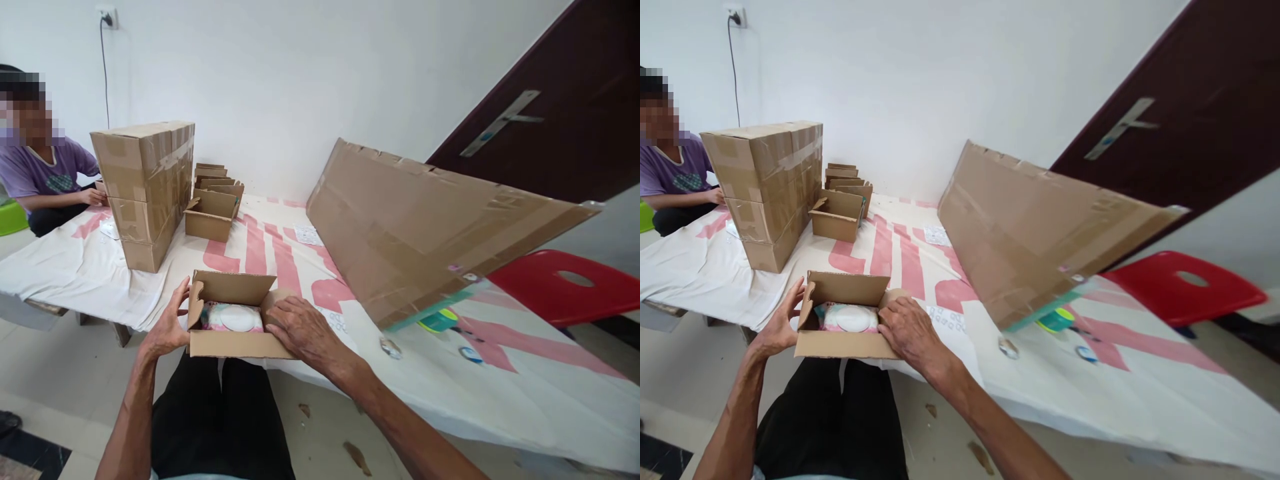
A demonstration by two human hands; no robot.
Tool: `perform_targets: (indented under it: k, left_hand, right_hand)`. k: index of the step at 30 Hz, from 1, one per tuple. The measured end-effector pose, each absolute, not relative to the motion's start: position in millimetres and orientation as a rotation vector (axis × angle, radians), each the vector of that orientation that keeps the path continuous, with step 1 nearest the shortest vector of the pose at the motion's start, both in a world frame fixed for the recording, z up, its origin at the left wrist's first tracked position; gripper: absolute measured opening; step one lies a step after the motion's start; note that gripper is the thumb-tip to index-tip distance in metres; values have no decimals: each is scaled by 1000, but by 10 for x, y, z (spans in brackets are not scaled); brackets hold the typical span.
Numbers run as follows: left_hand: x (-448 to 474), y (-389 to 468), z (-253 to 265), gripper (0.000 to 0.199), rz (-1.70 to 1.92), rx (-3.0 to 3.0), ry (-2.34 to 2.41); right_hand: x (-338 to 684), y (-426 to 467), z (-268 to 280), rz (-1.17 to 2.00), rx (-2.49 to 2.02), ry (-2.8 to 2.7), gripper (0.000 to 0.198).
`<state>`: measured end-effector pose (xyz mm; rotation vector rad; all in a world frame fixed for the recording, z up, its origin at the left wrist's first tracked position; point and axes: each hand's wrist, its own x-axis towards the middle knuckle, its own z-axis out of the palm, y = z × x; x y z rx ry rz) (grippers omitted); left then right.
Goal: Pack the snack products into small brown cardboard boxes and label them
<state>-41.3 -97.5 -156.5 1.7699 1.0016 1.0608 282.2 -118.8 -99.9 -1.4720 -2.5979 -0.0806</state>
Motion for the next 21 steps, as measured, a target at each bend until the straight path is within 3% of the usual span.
perform_targets:
  k: [12, 15, 21]
  left_hand:
    - [-407, -1007, -1429, 89, 951, 2051, 989]
    - [-371, -1036, -1398, 89, 966, 2057, 1000]
    - [-364, -1037, -1380, 98, 985, 2079, 961]
  right_hand:
    - [2697, -1083, -914, 196, -1502, -2625, 15]
    - [2677, -1029, -911, 257, -1547, -2639, 17]
    - [2522, -779, -941, 388, -1605, -2726, 44]
